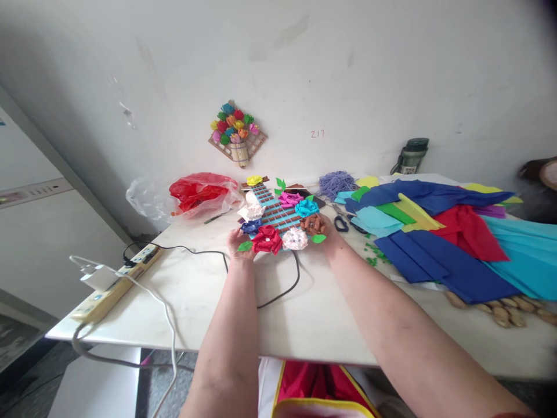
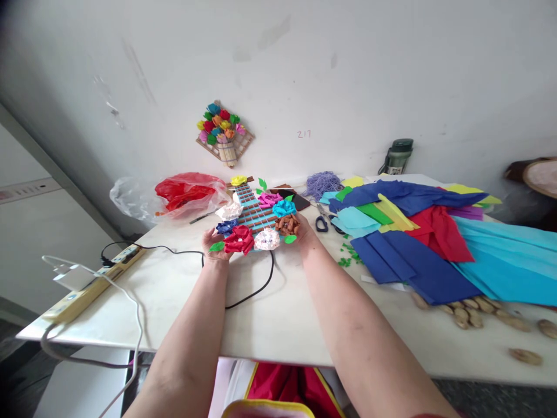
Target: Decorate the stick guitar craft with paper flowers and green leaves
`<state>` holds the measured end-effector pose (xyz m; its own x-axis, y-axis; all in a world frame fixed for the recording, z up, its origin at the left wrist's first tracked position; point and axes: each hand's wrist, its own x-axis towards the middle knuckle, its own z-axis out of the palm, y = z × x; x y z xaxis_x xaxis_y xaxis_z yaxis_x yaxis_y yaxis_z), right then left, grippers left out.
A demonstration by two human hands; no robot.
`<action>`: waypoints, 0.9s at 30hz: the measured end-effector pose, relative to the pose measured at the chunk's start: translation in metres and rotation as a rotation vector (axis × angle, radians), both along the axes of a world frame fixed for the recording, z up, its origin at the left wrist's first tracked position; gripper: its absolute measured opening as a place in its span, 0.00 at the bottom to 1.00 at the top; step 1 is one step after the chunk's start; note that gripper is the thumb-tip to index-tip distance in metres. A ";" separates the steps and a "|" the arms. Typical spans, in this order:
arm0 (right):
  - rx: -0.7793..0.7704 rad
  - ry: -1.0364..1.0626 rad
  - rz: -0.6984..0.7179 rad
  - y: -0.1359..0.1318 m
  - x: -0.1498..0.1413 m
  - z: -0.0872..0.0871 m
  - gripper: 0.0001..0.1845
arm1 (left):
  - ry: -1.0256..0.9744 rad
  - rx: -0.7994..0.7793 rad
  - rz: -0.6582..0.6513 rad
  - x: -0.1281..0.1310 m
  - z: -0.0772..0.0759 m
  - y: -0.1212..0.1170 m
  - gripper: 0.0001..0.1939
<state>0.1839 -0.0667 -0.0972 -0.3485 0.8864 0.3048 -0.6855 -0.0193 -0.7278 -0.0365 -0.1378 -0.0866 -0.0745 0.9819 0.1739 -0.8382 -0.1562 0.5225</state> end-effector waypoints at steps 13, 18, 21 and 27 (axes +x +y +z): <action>-0.041 0.028 -0.059 -0.010 -0.004 0.010 0.25 | -0.078 0.063 0.039 -0.005 -0.008 0.006 0.15; -0.026 -0.034 -0.106 -0.019 -0.004 0.014 0.25 | -0.065 -0.029 0.120 -0.001 -0.003 0.001 0.15; -0.041 -0.035 -0.127 -0.019 -0.005 0.016 0.25 | -0.039 0.005 0.126 0.000 -0.003 0.000 0.15; -0.012 -0.024 -0.136 -0.016 -0.005 0.017 0.26 | -0.111 0.076 0.076 -0.002 -0.008 0.006 0.14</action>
<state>0.1792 -0.0822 -0.0800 -0.2321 0.9294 0.2869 -0.6646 0.0638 -0.7445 -0.0384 -0.1314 -0.0948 -0.1707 0.9571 0.2339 -0.8746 -0.2565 0.4114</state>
